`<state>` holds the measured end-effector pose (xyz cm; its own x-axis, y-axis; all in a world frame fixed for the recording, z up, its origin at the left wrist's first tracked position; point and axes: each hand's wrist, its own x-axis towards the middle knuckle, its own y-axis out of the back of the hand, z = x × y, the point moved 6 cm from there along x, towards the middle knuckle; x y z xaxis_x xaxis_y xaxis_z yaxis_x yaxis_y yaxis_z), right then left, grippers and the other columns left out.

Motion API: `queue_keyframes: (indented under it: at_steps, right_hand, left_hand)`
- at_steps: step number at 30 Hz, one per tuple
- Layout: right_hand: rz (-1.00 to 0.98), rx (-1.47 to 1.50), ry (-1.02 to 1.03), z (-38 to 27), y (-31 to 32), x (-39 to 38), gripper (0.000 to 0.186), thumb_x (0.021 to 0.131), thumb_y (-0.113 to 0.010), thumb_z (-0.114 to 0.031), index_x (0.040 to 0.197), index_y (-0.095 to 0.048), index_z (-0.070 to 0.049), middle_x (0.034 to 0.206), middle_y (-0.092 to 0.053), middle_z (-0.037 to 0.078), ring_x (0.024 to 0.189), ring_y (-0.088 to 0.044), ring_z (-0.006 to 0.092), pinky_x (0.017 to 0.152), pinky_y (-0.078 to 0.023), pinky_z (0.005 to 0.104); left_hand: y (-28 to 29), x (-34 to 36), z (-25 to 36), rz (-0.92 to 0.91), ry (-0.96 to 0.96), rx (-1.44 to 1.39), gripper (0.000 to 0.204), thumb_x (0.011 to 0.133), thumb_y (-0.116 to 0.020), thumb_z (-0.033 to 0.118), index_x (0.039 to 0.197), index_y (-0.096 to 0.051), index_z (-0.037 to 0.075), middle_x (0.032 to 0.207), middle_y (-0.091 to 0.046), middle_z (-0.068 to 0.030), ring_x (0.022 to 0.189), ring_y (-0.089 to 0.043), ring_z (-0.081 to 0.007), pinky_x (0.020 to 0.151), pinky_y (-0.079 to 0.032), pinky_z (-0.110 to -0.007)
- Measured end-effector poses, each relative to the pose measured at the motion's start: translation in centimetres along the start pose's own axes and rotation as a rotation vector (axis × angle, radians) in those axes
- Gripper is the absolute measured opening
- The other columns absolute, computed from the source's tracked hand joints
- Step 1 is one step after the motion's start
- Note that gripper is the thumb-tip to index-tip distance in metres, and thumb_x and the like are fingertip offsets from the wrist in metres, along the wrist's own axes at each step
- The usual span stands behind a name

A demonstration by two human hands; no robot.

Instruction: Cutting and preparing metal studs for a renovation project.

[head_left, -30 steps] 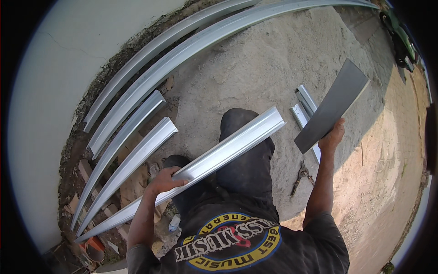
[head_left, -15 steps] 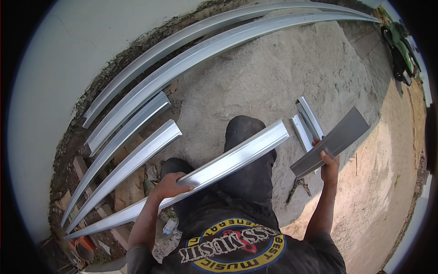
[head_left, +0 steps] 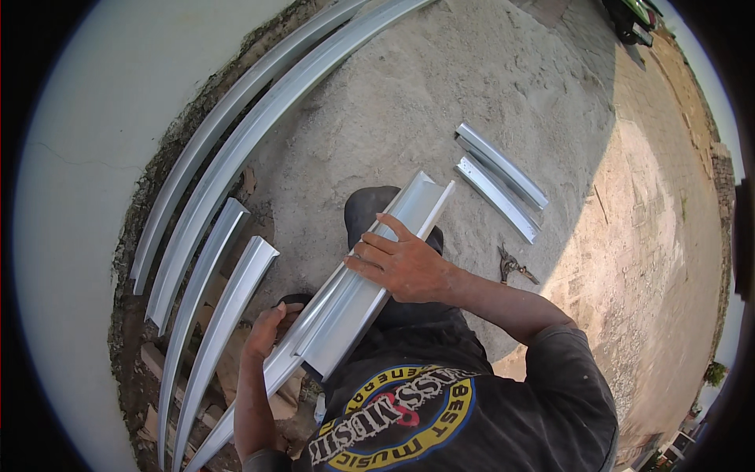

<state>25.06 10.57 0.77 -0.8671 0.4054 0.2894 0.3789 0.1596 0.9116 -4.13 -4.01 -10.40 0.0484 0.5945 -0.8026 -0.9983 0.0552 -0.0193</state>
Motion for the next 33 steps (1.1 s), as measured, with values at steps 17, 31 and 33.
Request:
queue_keyframes:
  at_steps: [17, 31, 33]
  right_hand:
    - [0.007, -0.063, -0.003, 1.9, -1.9, 0.3, 0.047, 0.084, -0.075, -0.016, 0.129, -0.065, -0.008, 0.117, -0.065, 0.01, 0.119, -0.061, 0.0254, 0.117, -0.035, 0.0589]
    - [-0.029, -0.069, 0.004, 1.7, -2.9, 0.2, 0.042, 0.089, -0.068, -0.018, 0.13, -0.065, -0.008, 0.116, -0.065, 0.01, 0.119, -0.06, 0.0257, 0.116, -0.036, 0.0598]
    - [-0.06, -0.085, -0.013, 2.1, -3.0, 0.1, 0.046, 0.086, -0.071, -0.016, 0.131, -0.065, -0.009, 0.118, -0.064, 0.01, 0.121, -0.059, 0.0247, 0.116, -0.035, 0.0593]
  left_hand:
    - [0.2, -0.7, 0.4, 0.039, -0.048, 0.241, 0.048, 0.102, -0.055, 0.033, 0.13, -0.067, -0.004, 0.115, -0.071, -0.0089, 0.107, -0.061, -0.0169, 0.101, -0.042, -0.032]
    - [1.1, -0.1, -1.1, 0.046, -0.07, 0.22, 0.046, 0.1, -0.057, 0.031, 0.129, -0.068, -0.003, 0.114, -0.072, -0.0101, 0.106, -0.062, -0.0177, 0.1, -0.044, -0.031]
    - [0.7, -0.3, -0.5, 0.018, -0.063, 0.249, 0.045, 0.1, -0.057, 0.031, 0.128, -0.069, -0.003, 0.114, -0.073, -0.0103, 0.106, -0.063, -0.0181, 0.1, -0.045, -0.031]
